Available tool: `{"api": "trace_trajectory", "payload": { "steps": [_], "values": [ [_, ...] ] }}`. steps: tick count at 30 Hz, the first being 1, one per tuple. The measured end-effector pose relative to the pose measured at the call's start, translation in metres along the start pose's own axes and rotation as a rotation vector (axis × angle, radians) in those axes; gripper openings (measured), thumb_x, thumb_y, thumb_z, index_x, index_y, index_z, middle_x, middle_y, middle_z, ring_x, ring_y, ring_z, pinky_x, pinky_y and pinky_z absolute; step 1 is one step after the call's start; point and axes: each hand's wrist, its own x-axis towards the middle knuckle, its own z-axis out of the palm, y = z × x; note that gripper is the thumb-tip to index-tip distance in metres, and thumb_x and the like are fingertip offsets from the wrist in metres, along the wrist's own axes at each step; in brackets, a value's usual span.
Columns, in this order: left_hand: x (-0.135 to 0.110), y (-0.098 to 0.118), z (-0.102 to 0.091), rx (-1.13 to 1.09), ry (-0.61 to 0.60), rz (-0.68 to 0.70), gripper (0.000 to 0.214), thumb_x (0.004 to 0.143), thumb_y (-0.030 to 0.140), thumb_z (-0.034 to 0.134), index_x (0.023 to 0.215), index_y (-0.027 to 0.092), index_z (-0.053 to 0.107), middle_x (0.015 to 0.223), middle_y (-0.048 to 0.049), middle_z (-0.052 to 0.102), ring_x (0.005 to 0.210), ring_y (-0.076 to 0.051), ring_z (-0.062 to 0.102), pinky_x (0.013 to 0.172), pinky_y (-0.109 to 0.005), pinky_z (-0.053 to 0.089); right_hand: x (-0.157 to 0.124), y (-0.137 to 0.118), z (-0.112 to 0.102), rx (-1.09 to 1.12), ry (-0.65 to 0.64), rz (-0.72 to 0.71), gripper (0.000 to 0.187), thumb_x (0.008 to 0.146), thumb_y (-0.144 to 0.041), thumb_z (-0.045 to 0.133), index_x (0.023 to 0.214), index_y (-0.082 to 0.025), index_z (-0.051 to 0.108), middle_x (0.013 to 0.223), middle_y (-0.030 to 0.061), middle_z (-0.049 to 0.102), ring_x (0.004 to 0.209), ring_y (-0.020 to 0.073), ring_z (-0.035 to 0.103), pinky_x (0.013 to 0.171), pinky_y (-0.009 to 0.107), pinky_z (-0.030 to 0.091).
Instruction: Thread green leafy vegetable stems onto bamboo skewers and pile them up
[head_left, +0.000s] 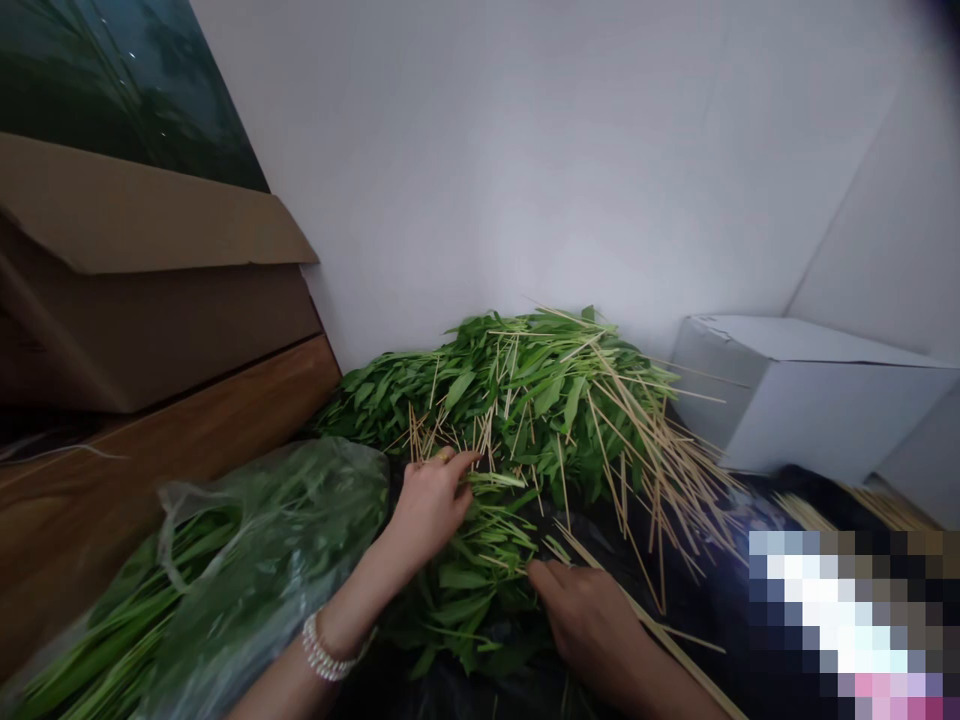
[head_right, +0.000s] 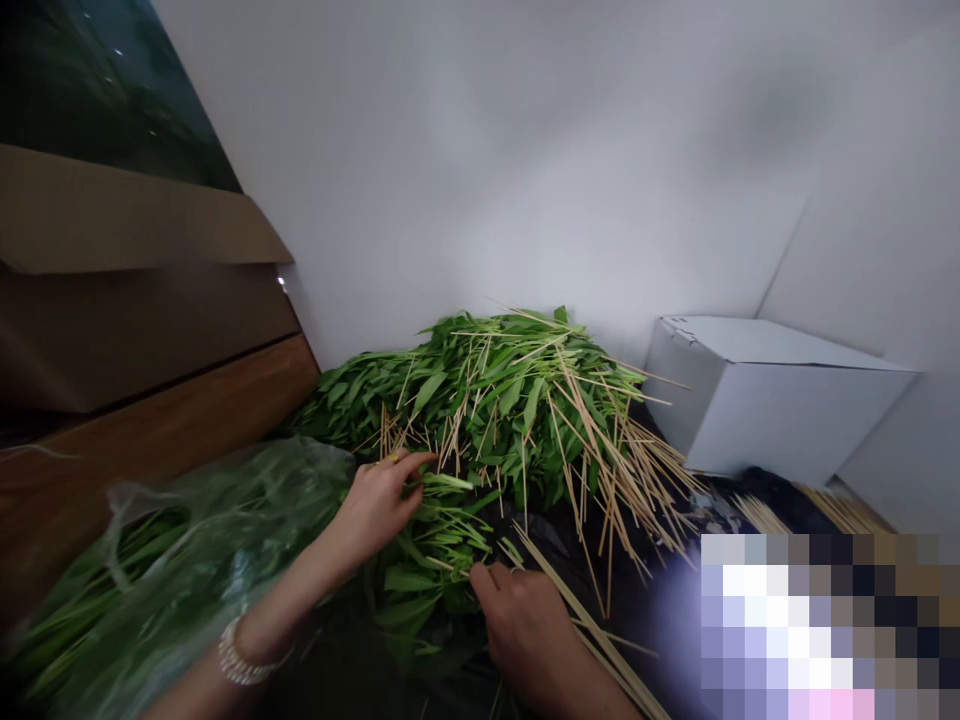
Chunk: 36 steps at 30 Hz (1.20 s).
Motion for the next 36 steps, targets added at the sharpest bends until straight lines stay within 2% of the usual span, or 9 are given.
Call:
{"api": "trace_trajectory", "payload": {
  "steps": [4, 8, 13, 17, 21, 25, 30, 32, 36],
  "values": [
    [-0.012, -0.007, 0.02, -0.175, 0.016, 0.019, 0.047, 0.078, 0.006, 0.05, 0.122, 0.021, 0.055, 0.102, -0.0072, 0.061, 0.094, -0.021, 0.061, 0.08, -0.033, 0.045, 0.0, 0.001, -0.003, 0.01, 0.011, 0.017, 0.032, 0.075, 0.002, 0.045, 0.096, -0.02, 0.055, 0.081, 0.0004, 0.065, 0.066, 0.0159, 0.062, 0.053, 0.029, 0.026],
    [-0.023, -0.009, 0.038, -0.279, 0.058, 0.041, 0.027, 0.075, 0.005, 0.051, 0.096, 0.021, 0.06, 0.099, -0.0051, 0.058, 0.093, -0.021, 0.059, 0.081, -0.031, 0.047, 0.0, 0.003, -0.007, 0.016, 0.014, 0.024, 0.034, 0.076, 0.002, 0.044, 0.1, -0.02, 0.055, 0.083, 0.0007, 0.065, 0.068, 0.0165, 0.063, 0.054, 0.029, 0.028],
    [-0.028, -0.015, 0.051, -0.287, 0.175, 0.031, 0.014, 0.084, 0.012, 0.047, 0.094, 0.021, 0.052, 0.093, -0.0045, 0.057, 0.082, -0.019, 0.06, 0.075, -0.031, 0.048, 0.001, 0.002, -0.007, 0.028, 0.02, 0.021, 0.031, 0.077, 0.001, 0.045, 0.098, -0.02, 0.055, 0.083, 0.0005, 0.065, 0.069, 0.0161, 0.062, 0.056, 0.028, 0.029],
    [-0.029, -0.023, 0.058, -0.17, 0.107, 0.087, 0.019, 0.088, 0.014, 0.044, 0.099, 0.021, 0.058, 0.095, -0.0071, 0.064, 0.085, -0.02, 0.063, 0.077, -0.031, 0.047, 0.001, 0.002, -0.006, 0.036, 0.025, 0.024, 0.03, 0.076, 0.0, 0.045, 0.097, -0.02, 0.053, 0.083, 0.0006, 0.064, 0.069, 0.0153, 0.06, 0.057, 0.028, 0.03],
    [-0.032, -0.025, 0.058, 0.021, 0.007, 0.114, 0.021, 0.085, 0.015, 0.054, 0.101, 0.023, 0.065, 0.088, -0.0061, 0.071, 0.087, -0.023, 0.066, 0.079, -0.034, 0.045, 0.001, 0.003, -0.005, 0.03, 0.037, 0.012, 0.028, 0.076, -0.001, 0.045, 0.096, -0.019, 0.053, 0.083, 0.001, 0.064, 0.067, 0.0142, 0.059, 0.056, 0.027, 0.029],
    [-0.034, -0.022, 0.051, 0.111, 0.087, 0.122, 0.026, 0.088, 0.018, 0.05, 0.11, 0.023, 0.065, 0.095, -0.0082, 0.072, 0.089, -0.026, 0.066, 0.078, -0.037, 0.044, 0.001, 0.004, -0.006, 0.027, 0.034, 0.005, 0.024, 0.078, -0.005, 0.046, 0.097, -0.019, 0.053, 0.083, 0.0014, 0.063, 0.068, 0.0145, 0.058, 0.055, 0.027, 0.029],
    [-0.032, -0.018, 0.044, -0.11, 0.241, 0.056, 0.039, 0.095, 0.02, 0.036, 0.132, 0.022, 0.048, 0.103, -0.0091, 0.065, 0.086, -0.021, 0.064, 0.076, -0.033, 0.047, 0.001, 0.003, -0.008, 0.026, 0.03, 0.014, 0.025, 0.078, -0.005, 0.047, 0.098, -0.019, 0.053, 0.083, 0.0009, 0.064, 0.069, 0.0137, 0.059, 0.055, 0.026, 0.03],
    [-0.032, -0.015, 0.042, -0.231, 0.251, 0.049, 0.037, 0.094, 0.02, 0.036, 0.128, 0.021, 0.049, 0.102, -0.0086, 0.062, 0.091, -0.02, 0.062, 0.081, -0.033, 0.048, 0.001, 0.002, -0.008, 0.028, 0.033, 0.019, 0.025, 0.078, -0.005, 0.046, 0.097, -0.019, 0.053, 0.083, 0.0011, 0.064, 0.069, 0.014, 0.06, 0.056, 0.026, 0.031],
    [-0.033, -0.011, 0.041, -0.348, 0.239, 0.044, 0.025, 0.092, 0.018, 0.039, 0.108, 0.021, 0.058, 0.103, -0.0079, 0.057, 0.097, -0.021, 0.059, 0.088, -0.035, 0.047, 0.0, 0.003, -0.006, 0.04, 0.067, 0.007, 0.027, 0.079, -0.004, 0.045, 0.101, -0.019, 0.054, 0.082, 0.0007, 0.064, 0.069, 0.0138, 0.06, 0.057, 0.026, 0.033]
  ]
}}
